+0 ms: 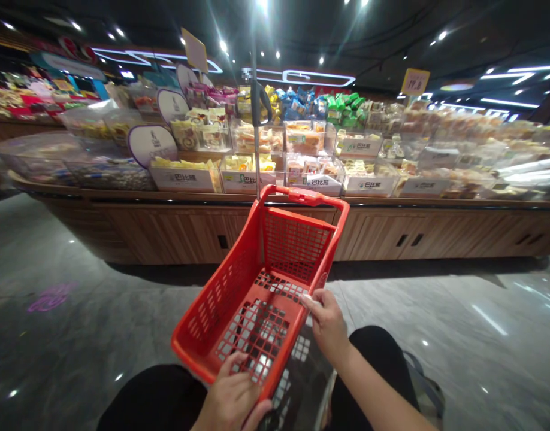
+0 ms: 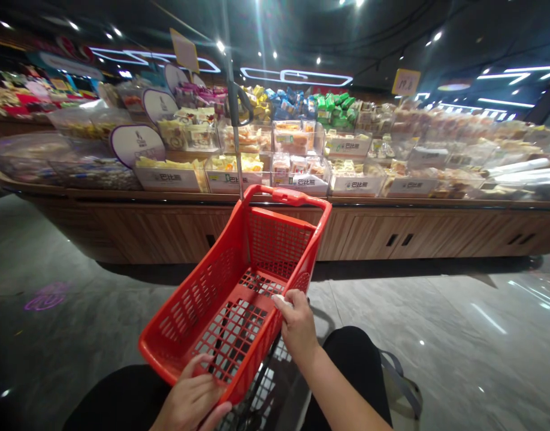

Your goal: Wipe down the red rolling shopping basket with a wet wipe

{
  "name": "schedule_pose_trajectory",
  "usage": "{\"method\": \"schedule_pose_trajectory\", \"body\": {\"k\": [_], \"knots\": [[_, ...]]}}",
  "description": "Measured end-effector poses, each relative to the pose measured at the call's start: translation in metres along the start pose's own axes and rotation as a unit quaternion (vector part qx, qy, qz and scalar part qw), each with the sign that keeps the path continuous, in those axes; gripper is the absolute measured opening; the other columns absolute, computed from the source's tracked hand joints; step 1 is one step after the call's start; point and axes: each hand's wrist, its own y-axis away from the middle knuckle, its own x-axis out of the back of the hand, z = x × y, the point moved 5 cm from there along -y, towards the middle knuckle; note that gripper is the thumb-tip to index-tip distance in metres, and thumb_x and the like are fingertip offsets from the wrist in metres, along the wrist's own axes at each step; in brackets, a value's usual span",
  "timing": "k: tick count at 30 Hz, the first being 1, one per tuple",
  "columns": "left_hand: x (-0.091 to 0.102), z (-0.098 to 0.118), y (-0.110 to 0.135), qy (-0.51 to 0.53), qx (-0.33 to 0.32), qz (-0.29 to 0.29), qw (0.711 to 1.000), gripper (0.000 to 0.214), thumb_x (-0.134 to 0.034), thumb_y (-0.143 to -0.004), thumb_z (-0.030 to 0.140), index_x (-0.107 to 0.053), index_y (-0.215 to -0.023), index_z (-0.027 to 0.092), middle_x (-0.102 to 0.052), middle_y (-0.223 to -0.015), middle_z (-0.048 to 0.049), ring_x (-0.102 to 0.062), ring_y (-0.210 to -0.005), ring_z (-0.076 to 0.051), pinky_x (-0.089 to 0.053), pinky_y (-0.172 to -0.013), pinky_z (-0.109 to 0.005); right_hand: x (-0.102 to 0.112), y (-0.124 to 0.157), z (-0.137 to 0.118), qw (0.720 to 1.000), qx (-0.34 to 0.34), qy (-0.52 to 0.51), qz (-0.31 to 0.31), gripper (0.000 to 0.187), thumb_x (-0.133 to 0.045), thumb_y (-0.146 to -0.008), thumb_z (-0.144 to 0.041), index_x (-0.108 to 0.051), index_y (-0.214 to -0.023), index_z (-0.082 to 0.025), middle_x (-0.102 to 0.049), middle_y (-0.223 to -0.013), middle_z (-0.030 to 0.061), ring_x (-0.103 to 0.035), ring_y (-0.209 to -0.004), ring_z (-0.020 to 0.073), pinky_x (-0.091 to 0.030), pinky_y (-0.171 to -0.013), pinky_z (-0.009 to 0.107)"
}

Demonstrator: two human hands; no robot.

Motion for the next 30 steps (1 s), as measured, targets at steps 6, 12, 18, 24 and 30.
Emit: {"method": "schedule_pose_trajectory", "body": {"k": [6, 12, 18, 24, 30], "knots": [[-0.006, -0.008, 0.006, 0.020, 0.024, -0.001, 1.000, 0.014, -0.051, -0.082, 0.013, -0.057, -0.071, 0.020, -0.058, -0.059, 0.0061, -0.054, -0.058, -0.009, -0.034, -0.101, -0.038, -0.010, 0.034, -0.044, 0.996, 0.033, -0.045, -0.064, 0.040, -0.042, -0.088, -0.008, -0.060, -0.121, -0.022, -0.049, -0.093, 0.0082, -0.049, -0.084, 0.0199, -0.047, -0.071, 0.033], [-0.009, -0.019, 0.018, 0.049, 0.055, -0.021, 0.997, 0.015, -0.049, -0.082, 0.013, -0.059, -0.073, 0.021, -0.060, -0.062, 0.0053, -0.056, -0.062, -0.010, -0.027, -0.107, -0.043, -0.003, 0.013, -0.014, 0.999, 0.028, -0.031, -0.035, 0.040, -0.044, -0.087, -0.006, -0.064, -0.115, -0.026, -0.049, -0.090, 0.0059, -0.049, -0.082, 0.0183, -0.047, -0.070, 0.032], [0.000, -0.018, 0.011, 0.018, 0.029, -0.054, 0.998, 0.006, -0.055, -0.081, 0.020, -0.058, -0.076, 0.022, -0.062, -0.066, 0.0054, -0.060, -0.065, -0.011, -0.031, -0.104, -0.041, 0.004, -0.006, 0.007, 1.000, -0.017, 0.010, 0.009, 0.038, -0.044, -0.086, -0.005, -0.066, -0.111, -0.024, -0.049, -0.086, 0.0053, -0.048, -0.082, 0.0187, -0.047, -0.072, 0.033], [-0.005, -0.013, -0.008, -0.079, 0.090, -0.042, 0.992, 0.013, -0.052, -0.084, 0.026, -0.058, -0.095, 0.023, -0.071, -0.079, 0.0027, -0.066, -0.069, -0.015, -0.046, -0.084, -0.035, -0.017, 0.032, -0.039, 0.997, 0.022, -0.021, -0.069, 0.045, -0.043, -0.085, -0.004, -0.059, -0.122, -0.024, -0.049, -0.090, 0.0070, -0.048, -0.081, 0.0189, -0.047, -0.069, 0.032], [-0.030, -0.012, -0.033, -0.138, 0.177, -0.045, 0.974, 0.032, -0.051, -0.084, 0.031, -0.054, -0.110, 0.013, -0.072, -0.085, -0.0086, -0.068, -0.074, -0.022, -0.050, -0.075, -0.037, -0.013, 0.023, -0.033, 0.997, 0.038, -0.041, -0.045, 0.040, -0.045, -0.086, -0.007, -0.062, -0.117, -0.025, -0.050, -0.089, 0.0065, -0.049, -0.081, 0.0189, -0.047, -0.069, 0.031]]}}
